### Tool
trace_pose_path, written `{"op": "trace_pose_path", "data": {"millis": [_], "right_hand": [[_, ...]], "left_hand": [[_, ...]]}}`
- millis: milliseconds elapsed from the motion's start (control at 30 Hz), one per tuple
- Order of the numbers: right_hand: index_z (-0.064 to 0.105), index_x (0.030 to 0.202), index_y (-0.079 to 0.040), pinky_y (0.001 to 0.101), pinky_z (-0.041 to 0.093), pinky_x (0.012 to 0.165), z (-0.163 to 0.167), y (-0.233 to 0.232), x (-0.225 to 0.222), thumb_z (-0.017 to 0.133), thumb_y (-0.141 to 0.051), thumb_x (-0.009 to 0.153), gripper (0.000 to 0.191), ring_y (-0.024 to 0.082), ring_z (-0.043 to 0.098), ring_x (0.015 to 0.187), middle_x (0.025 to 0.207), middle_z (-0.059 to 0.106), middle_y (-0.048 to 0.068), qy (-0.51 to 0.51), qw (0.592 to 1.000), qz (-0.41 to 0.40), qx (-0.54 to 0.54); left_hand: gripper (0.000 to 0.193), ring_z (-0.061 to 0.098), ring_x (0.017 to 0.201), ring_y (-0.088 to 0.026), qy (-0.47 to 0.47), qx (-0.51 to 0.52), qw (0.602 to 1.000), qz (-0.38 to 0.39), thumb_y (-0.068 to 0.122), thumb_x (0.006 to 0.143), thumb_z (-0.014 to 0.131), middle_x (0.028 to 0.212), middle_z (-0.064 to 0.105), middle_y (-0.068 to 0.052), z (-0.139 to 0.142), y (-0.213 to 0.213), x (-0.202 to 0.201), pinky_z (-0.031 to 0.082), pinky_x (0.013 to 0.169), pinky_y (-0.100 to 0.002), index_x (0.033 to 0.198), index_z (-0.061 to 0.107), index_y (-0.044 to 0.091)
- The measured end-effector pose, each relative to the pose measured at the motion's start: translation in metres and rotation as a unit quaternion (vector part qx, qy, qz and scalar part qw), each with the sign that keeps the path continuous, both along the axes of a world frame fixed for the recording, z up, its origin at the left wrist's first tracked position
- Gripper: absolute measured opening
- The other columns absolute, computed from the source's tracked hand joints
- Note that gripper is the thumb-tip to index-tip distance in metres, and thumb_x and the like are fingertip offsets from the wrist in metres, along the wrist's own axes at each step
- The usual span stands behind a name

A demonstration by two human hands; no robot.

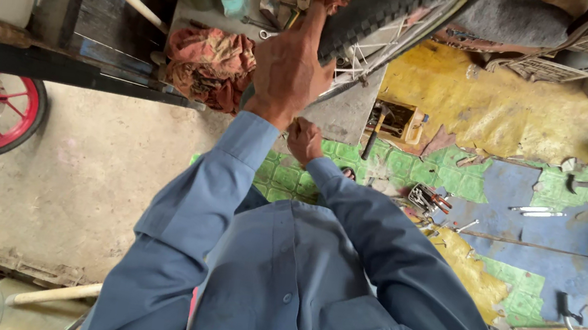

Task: The person uses a small metal tool to adjust the spokes of a bicycle wheel mounted on a workbench. They repeatedly rotate the wheel and tighten individual spokes around the rim.

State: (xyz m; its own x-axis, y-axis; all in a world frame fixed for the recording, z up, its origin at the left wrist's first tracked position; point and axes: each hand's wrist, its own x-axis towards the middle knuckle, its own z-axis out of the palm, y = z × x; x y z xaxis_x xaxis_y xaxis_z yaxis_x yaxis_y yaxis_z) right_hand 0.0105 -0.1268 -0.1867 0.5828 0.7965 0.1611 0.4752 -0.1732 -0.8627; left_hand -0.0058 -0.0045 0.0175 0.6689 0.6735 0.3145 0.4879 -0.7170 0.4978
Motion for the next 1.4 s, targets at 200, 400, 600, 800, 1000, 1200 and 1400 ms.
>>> {"op": "trace_pose_path", "data": {"millis": [200,400,600,800,1000,1200,1400], "right_hand": [[0.061,0.077,-0.002,0.0474,0.047,0.05,0.002,-0.001,-0.014,0.061,-0.015,0.098,0.024,0.037,0.061,0.049,0.063,0.061,0.023,0.037,0.995,-0.059,-0.075],[0.061,0.077,-0.001,0.0465,0.046,0.05,0.004,-0.006,-0.017,0.062,-0.014,0.098,0.025,0.037,0.059,0.051,0.064,0.059,0.024,0.011,0.999,-0.034,-0.023],[0.066,0.083,-0.001,0.045,0.047,0.049,0.0,-0.004,-0.011,0.06,-0.014,0.095,0.018,0.037,0.062,0.052,0.067,0.061,0.025,0.033,0.999,-0.019,-0.035],[0.064,0.082,-0.001,0.0452,0.049,0.053,-0.003,-0.004,-0.011,0.06,-0.015,0.101,0.023,0.036,0.066,0.058,0.071,0.065,0.023,0.05,0.995,-0.063,-0.063],[0.066,0.083,-0.001,0.0453,0.053,0.055,-0.004,-0.008,-0.007,0.059,-0.015,0.098,0.022,0.036,0.069,0.061,0.072,0.068,0.023,0.031,0.999,-0.043,-0.009],[0.062,0.082,0.0,0.0479,0.048,0.052,-0.001,-0.01,-0.002,0.06,-0.021,0.102,0.029,0.037,0.064,0.055,0.071,0.065,0.023,0.068,0.99,-0.034,-0.115],[0.058,0.089,-0.001,0.0493,0.041,0.053,0.003,-0.014,-0.002,0.058,-0.023,0.108,0.029,0.041,0.055,0.051,0.063,0.056,0.025,0.1,0.985,-0.01,-0.141]], "left_hand": [[0.067,0.076,0.082,-0.036,-0.02,0.023,0.999,0.015,0.025,0.074,0.096,0.098,0.076,-0.018,-0.004,0.008,0.003,0.06,0.064,-0.046,0.122,0.053,0.009],[0.067,0.076,0.08,-0.033,-0.007,-0.014,1.0,0.025,0.025,0.08,0.094,0.094,0.076,-0.016,-0.009,0.025,0.002,0.06,0.064,-0.044,0.13,0.052,0.007],[0.076,0.075,0.082,-0.036,-0.013,0.04,0.999,0.023,0.027,0.076,0.095,0.095,0.076,-0.017,-0.012,0.022,0.002,0.059,0.067,-0.047,0.133,0.05,0.007],[0.073,0.075,0.086,-0.038,-0.024,0.076,0.996,0.027,0.028,0.072,0.096,0.094,0.075,-0.016,-0.008,0.016,0.004,0.059,0.065,-0.048,0.127,0.052,0.009],[0.07,0.075,0.081,-0.037,-0.015,0.023,0.999,0.016,0.024,0.073,0.096,0.09,0.075,-0.017,-0.003,0.017,0.009,0.059,0.062,-0.048,0.124,0.051,0.007],[0.065,0.076,0.076,-0.034,-0.04,0.042,0.998,0.003,0.024,0.076,0.096,0.087,0.075,-0.017,-0.005,0.016,0.014,0.06,0.059,-0.044,0.12,0.051,0.008],[0.065,0.076,0.073,-0.033,-0.024,0.048,0.999,0.008,0.024,0.077,0.095,0.084,0.074,-0.017,-0.008,0.019,0.023,0.06,0.058,-0.044,0.122,0.051,0.007]]}}
